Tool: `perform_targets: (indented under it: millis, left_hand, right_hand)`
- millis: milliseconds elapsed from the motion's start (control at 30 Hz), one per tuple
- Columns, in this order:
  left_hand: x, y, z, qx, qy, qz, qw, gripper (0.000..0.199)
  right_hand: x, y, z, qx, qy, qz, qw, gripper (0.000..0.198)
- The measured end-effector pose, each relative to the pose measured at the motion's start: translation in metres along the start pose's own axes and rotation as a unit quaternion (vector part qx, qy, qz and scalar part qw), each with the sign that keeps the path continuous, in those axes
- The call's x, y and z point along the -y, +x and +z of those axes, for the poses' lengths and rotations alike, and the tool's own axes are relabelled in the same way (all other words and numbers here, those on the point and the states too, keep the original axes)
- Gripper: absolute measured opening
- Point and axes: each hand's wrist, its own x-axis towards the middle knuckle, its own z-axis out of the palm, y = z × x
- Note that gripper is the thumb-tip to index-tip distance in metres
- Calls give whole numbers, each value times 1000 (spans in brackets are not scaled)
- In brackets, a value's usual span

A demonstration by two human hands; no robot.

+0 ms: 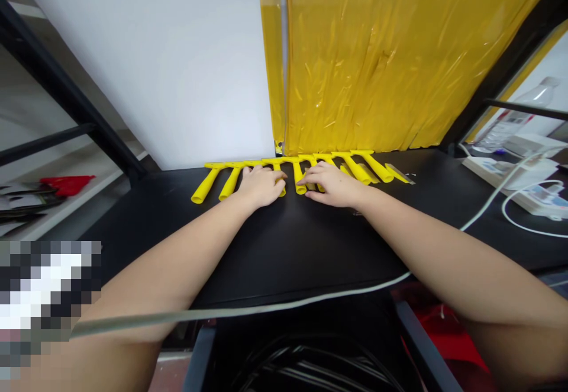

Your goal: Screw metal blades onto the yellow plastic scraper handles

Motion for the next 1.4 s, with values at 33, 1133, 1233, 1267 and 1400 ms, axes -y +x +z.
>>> perform_targets:
  millis: [33,1133,1233,1267,1400]
  left_hand:
    - [-1,0,0,6,-3,-3,1000,52]
    - [37,-34,-55,-177,-418,-45,890,35]
    - [36,-35,-46,-158,-457,-60,873,36]
    - [36,-35,-44,-151,-470,-73,866,37]
    - [30,-34,-42,-107,-589,-87,796,37]
  right_hand:
    - [-1,0,1,0,2,1,1000,29]
    - [9,3,-6,21,-13,28,999,32]
    - [9,4,-10,8,-4,34,999,32]
    - [12,4,-14,4,-1,38,999,30]
    - [46,-2,-45,56,28,40,997,21]
